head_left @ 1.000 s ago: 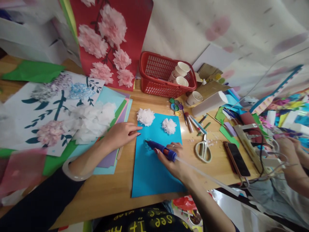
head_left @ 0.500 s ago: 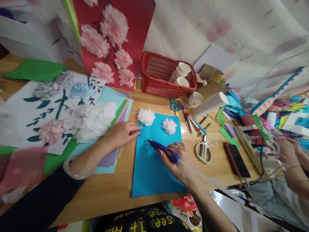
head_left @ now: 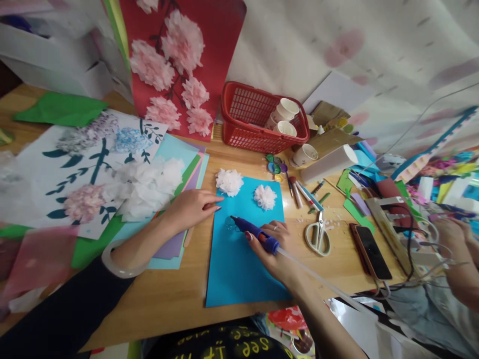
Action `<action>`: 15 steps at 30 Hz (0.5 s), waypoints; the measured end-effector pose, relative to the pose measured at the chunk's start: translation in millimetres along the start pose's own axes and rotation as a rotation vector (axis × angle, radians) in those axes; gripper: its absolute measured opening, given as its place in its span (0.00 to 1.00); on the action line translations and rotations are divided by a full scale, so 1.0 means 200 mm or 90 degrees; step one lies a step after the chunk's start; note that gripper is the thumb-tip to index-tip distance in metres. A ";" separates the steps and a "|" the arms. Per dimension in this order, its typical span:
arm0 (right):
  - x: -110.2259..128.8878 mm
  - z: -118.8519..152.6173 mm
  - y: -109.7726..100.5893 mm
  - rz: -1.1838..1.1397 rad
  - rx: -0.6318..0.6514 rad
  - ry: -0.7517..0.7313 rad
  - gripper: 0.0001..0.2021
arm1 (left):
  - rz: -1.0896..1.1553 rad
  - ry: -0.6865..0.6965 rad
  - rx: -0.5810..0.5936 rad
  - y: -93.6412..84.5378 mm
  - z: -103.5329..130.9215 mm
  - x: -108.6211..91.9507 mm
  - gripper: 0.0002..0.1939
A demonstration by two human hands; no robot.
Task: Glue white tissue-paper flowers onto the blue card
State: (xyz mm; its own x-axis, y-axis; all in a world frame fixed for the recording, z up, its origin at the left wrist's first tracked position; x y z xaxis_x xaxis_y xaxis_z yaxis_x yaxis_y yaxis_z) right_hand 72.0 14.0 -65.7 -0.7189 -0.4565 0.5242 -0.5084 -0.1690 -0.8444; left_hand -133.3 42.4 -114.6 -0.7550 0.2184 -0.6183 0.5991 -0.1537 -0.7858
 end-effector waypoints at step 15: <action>-0.02 0.02 0.01 -0.023 -0.028 0.008 0.23 | -0.014 0.010 0.003 0.00 0.00 -0.01 0.15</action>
Point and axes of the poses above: each hand's wrist, its own z-axis away from the middle knuckle, its own y-axis out of the palm, x = y × z, the point moved 6 cm from there along -z, towards the middle knuckle, and after that the axes turned 3 degrees about -z, right-handed, at the moved point
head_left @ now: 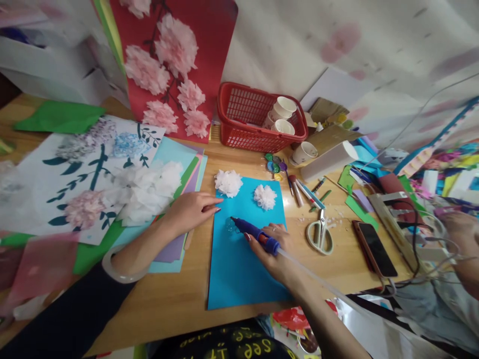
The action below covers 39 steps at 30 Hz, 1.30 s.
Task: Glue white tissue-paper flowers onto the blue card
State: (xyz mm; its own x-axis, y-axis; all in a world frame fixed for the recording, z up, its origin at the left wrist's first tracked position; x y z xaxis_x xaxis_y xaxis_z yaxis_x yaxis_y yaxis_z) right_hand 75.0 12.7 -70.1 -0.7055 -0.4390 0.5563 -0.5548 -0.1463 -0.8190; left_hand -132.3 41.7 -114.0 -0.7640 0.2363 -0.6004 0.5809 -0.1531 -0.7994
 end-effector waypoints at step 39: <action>0.09 0.02 0.00 0.033 0.034 -0.025 0.21 | -0.001 0.018 -0.022 -0.01 0.01 0.01 0.14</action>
Point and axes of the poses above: each hand's wrist, its own z-axis away from the middle knuckle, its own y-axis out of the palm, x = y × z, the point moved 6 cm from there along -z, towards the middle knuckle, and after that the axes turned 3 degrees about -z, right-handed, at the moved point
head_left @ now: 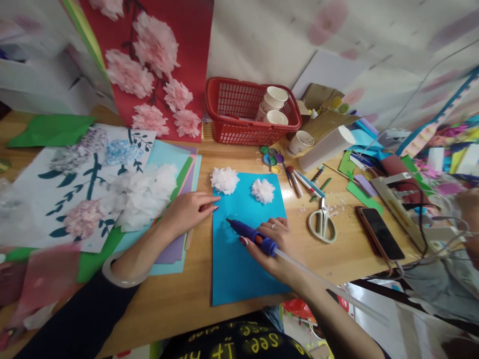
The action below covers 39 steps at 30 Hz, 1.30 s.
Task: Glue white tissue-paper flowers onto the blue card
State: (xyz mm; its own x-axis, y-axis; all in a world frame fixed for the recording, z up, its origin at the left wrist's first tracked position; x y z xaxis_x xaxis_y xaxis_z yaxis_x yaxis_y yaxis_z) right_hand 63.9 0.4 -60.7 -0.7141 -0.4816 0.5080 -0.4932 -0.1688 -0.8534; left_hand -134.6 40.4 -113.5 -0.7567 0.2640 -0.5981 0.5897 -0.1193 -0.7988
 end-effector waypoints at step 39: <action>-0.10 0.03 -0.06 -0.034 0.057 0.029 0.23 | 0.009 -0.001 -0.003 -0.01 0.00 -0.01 0.14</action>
Point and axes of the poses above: each hand's wrist, its own z-axis away from the middle knuckle, its own y-axis out of the palm, x = y × z, the point moved 6 cm from there along -z, towards the middle knuckle, and after that the axes turned 3 degrees about -z, right-handed, at the moved point
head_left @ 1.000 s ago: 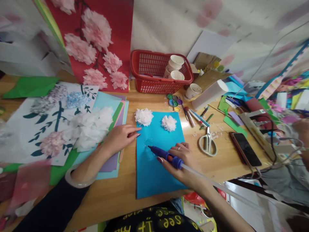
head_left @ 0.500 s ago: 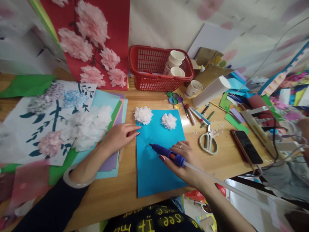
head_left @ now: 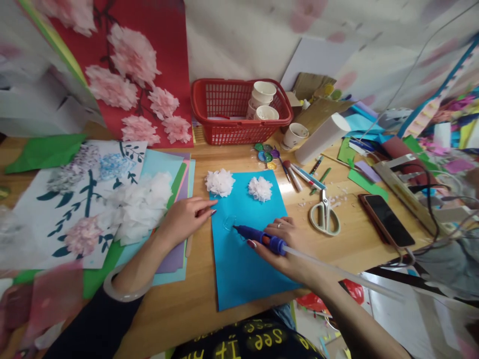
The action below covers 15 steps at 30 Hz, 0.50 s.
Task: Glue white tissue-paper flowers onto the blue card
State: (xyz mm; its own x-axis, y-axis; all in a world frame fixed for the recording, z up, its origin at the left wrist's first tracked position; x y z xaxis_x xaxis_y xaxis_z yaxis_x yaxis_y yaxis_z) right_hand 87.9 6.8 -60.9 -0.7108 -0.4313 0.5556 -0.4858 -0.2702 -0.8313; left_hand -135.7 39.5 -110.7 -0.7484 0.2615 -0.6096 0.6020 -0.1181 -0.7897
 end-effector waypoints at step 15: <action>-0.05 -0.04 -0.03 0.005 -0.054 0.048 0.22 | -0.005 0.000 -0.003 0.01 0.00 0.01 0.13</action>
State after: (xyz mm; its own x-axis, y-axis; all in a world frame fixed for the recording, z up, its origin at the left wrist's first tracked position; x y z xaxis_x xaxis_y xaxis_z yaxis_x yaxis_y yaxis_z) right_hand 93.0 20.1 -61.8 -0.7496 -0.3671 0.5508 -0.5186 -0.1914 -0.8333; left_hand -136.2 40.0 -113.1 -0.7529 0.2622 -0.6036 0.5975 -0.1121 -0.7940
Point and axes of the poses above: each hand's wrist, its own z-axis away from the middle knuckle, its own y-axis out of the palm, x = y × z, the point moved 6 cm from there along -z, towards the middle knuckle, and after that the axes turned 3 degrees about -z, right-handed, at the moved point
